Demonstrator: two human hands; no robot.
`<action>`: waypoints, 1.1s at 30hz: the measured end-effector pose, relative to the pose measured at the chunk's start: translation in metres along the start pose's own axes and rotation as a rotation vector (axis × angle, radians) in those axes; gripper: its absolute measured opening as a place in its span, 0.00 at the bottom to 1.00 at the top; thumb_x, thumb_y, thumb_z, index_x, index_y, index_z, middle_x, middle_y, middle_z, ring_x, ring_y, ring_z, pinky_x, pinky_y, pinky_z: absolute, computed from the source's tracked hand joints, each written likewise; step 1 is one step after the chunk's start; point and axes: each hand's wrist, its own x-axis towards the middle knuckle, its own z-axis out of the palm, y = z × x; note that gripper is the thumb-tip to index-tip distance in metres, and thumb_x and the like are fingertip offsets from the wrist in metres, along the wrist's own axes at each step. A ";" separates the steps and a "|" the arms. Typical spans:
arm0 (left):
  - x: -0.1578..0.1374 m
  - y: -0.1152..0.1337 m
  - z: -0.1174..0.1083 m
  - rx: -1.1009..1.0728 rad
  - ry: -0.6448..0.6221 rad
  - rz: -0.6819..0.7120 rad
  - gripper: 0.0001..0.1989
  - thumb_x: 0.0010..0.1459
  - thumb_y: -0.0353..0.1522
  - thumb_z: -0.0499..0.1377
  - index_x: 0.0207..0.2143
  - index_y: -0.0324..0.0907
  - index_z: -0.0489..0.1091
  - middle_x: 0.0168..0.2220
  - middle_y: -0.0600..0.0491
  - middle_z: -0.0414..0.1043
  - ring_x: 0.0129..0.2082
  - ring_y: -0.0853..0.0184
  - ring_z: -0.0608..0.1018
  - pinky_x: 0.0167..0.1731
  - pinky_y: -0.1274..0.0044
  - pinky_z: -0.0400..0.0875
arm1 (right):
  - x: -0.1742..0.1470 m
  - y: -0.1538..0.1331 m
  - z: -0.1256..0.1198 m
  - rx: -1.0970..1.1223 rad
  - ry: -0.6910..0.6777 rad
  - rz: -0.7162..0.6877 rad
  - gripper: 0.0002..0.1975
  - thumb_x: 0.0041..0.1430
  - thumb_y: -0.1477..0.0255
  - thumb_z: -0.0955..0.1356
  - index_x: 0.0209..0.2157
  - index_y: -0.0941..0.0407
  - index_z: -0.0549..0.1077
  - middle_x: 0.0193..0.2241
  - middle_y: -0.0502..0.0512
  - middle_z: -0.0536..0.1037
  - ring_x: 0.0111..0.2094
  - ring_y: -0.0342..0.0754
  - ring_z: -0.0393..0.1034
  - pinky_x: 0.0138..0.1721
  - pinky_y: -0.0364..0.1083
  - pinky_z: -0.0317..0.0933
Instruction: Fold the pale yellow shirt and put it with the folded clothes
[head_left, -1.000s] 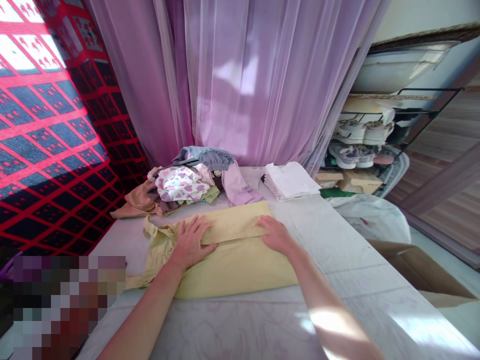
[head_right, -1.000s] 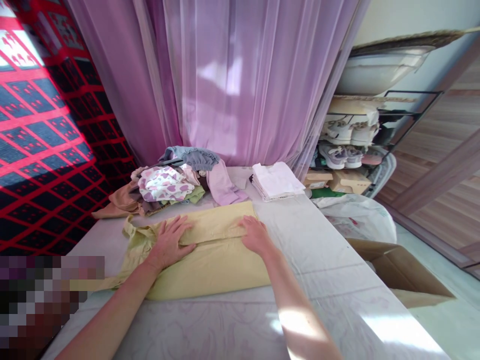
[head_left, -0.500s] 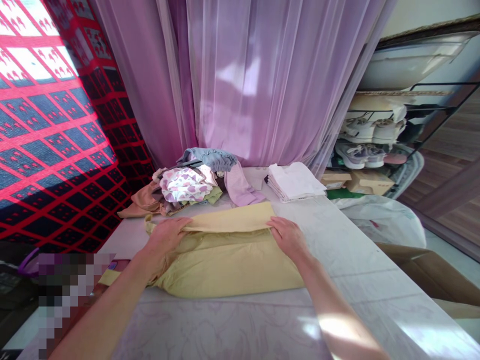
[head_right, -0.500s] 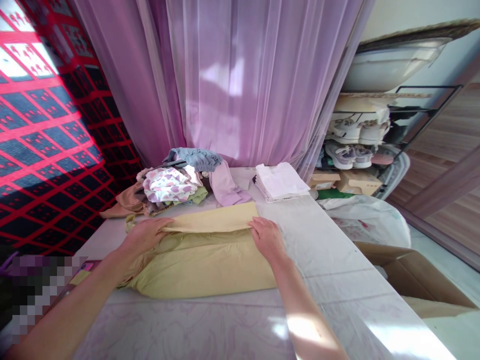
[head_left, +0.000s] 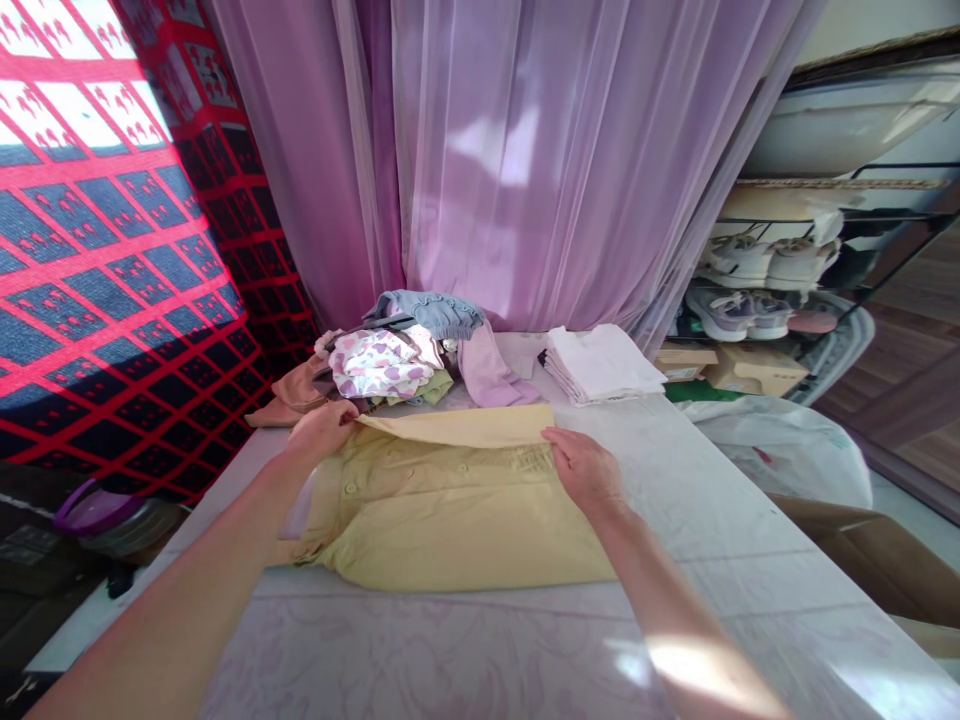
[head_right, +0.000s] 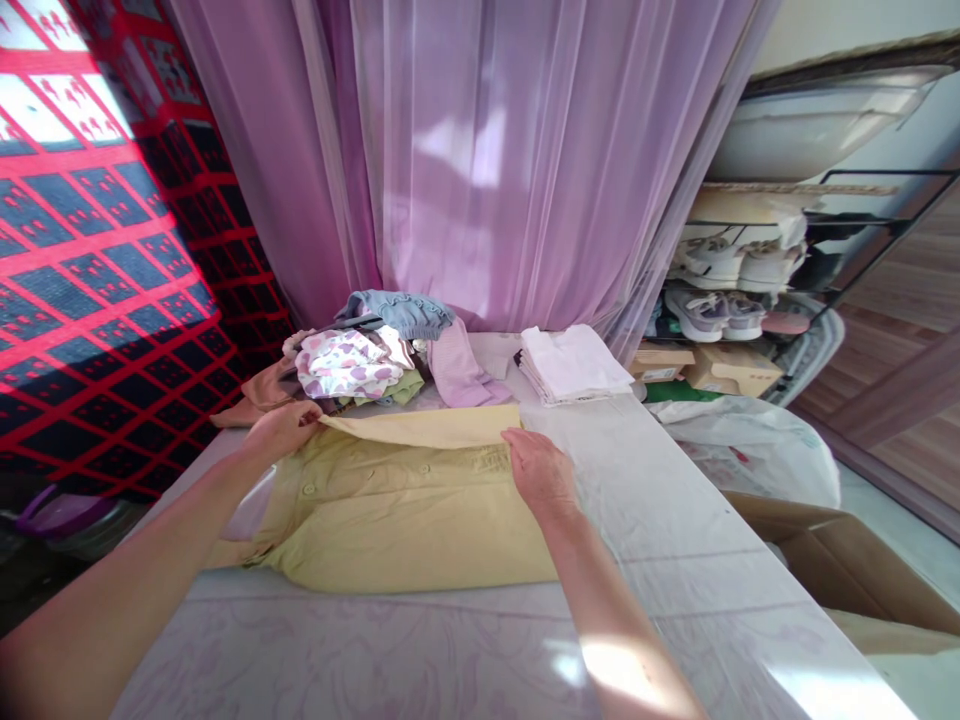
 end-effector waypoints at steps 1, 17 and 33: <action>0.001 -0.004 0.000 -0.011 -0.026 -0.001 0.12 0.53 0.40 0.53 0.35 0.45 0.71 0.35 0.52 0.77 0.35 0.62 0.77 0.31 0.76 0.67 | 0.005 -0.002 0.001 0.004 0.006 0.018 0.20 0.59 0.78 0.60 0.48 0.51 0.77 0.49 0.52 0.78 0.50 0.48 0.71 0.54 0.47 0.62; 0.000 -0.024 0.005 -0.156 -0.186 0.068 0.14 0.46 0.43 0.55 0.28 0.43 0.71 0.28 0.54 0.73 0.31 0.62 0.75 0.30 0.75 0.65 | 0.059 0.004 -0.002 0.132 0.333 -0.056 0.17 0.55 0.75 0.60 0.38 0.52 0.79 0.38 0.53 0.82 0.38 0.50 0.75 0.42 0.46 0.67; -0.002 -0.025 0.038 -0.059 0.014 0.040 0.10 0.54 0.32 0.52 0.36 0.47 0.72 0.33 0.55 0.77 0.34 0.64 0.78 0.35 0.77 0.67 | -0.027 0.006 0.014 0.084 0.205 -0.269 0.16 0.57 0.79 0.60 0.34 0.53 0.77 0.35 0.52 0.81 0.38 0.46 0.74 0.40 0.44 0.66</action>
